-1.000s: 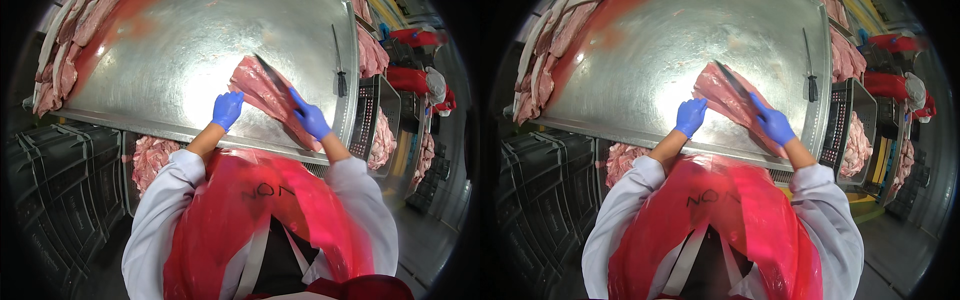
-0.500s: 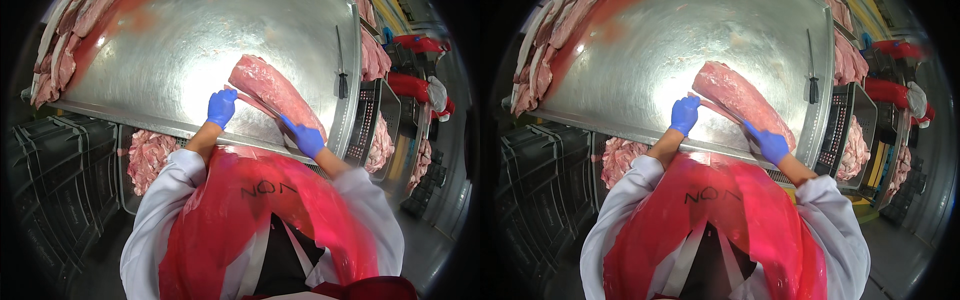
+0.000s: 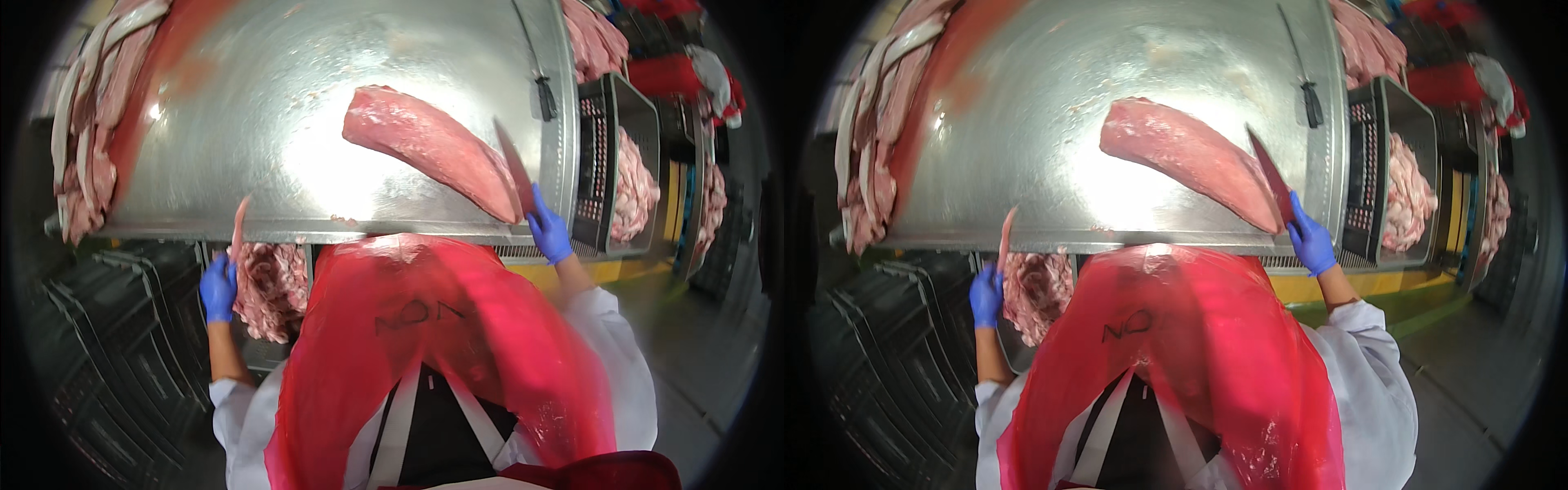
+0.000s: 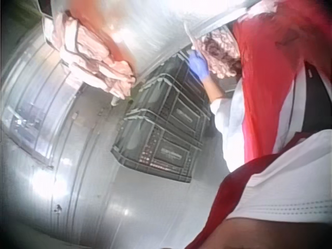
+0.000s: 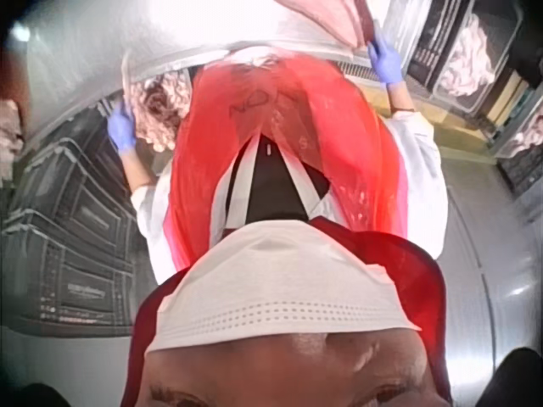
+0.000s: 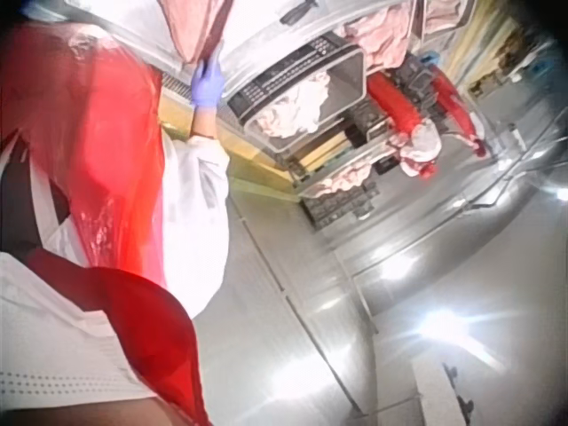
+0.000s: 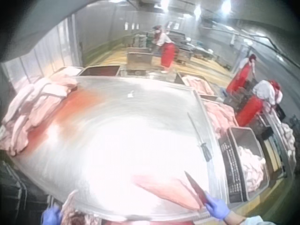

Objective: The person trims fat and connective tissue from large cuts of raw meat using a knife on a stainless steel table. They repeatedly reposition the meat, slice off fat layers, and place trimmed pieces into a nearby container.

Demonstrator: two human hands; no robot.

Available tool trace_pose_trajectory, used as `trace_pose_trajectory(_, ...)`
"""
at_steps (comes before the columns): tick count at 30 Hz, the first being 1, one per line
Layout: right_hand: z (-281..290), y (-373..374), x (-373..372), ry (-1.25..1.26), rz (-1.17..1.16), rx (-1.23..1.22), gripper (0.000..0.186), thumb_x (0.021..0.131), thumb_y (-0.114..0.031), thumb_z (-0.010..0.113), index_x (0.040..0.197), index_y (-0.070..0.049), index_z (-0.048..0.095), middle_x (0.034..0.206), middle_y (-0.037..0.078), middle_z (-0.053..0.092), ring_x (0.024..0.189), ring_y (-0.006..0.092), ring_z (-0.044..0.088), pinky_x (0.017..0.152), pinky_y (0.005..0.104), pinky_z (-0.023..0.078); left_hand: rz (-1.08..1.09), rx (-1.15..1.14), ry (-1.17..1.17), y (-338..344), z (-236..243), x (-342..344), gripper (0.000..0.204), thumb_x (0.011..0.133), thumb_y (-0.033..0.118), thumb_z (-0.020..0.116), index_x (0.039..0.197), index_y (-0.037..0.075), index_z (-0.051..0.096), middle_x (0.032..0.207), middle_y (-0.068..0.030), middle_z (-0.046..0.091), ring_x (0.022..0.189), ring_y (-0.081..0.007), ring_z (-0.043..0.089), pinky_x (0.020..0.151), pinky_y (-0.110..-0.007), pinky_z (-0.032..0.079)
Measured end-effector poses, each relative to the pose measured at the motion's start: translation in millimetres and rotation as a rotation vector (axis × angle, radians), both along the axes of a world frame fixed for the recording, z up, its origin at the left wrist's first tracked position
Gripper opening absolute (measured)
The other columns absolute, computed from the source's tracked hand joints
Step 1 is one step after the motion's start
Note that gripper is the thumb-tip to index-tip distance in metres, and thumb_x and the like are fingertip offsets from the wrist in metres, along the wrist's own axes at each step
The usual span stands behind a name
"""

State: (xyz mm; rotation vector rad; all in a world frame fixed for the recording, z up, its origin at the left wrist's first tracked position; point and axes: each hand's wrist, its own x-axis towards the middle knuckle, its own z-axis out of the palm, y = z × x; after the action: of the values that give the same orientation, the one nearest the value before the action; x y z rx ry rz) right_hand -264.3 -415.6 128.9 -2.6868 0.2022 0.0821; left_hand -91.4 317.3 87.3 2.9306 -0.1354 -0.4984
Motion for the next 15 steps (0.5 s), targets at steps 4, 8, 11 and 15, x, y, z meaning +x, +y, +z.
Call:
trace_pose_trajectory(4,-19,-7,-14,-0.051,-0.358,0.186,0.08,0.095,-0.007,0.062,0.163,-0.026,0.023,0.067,0.013,0.059,0.058,0.0227,0.056,0.061,0.037,0.049,-0.346,0.172,0.087,-74,28,14,0.051,0.09,0.032,0.072,0.134,0.011,0.059,0.114,-0.0179,0.071,0.1,-0.037,0.069,0.086,-0.049,0.054)
trace_pose_trajectory(8,-9,4,-8,-0.06,-0.608,0.432,0.083,0.095,-0.006,0.061,0.164,-0.027,0.019,0.062,0.006,0.052,0.056,0.0114,0.044,0.056,0.0324,0.045,-0.735,-0.188,-0.074,-301,33,69,0.054,0.088,0.013,0.065,0.141,0.006,0.054,0.138,-0.0228,0.058,0.13,-0.0398,0.053,0.11,-0.049,0.04)
trace_pose_trajectory(11,-8,1,-23,-0.11,-0.623,0.496,0.083,0.096,-0.008,0.061,0.165,-0.028,0.019,0.061,0.0,0.051,0.053,0.0089,0.042,0.053,0.0287,0.042,-1.103,-0.387,-0.411,-426,-3,83,0.052,0.09,0.019,0.061,0.139,0.002,0.051,0.144,-0.0239,0.05,0.137,-0.0389,0.045,0.117,-0.05,0.031)
trace_pose_trajectory(15,-16,-9,-70,-0.177,-0.667,0.46,0.082,0.097,-0.008,0.062,0.165,-0.026,0.019,0.08,0.002,0.063,0.057,0.0072,0.044,0.054,0.0268,0.042,-1.191,-0.141,-0.488,-498,-16,98,0.06,0.08,0.021,0.069,0.132,-0.003,0.052,0.126,-0.0221,0.06,0.123,-0.0377,0.055,0.109,-0.049,0.039)
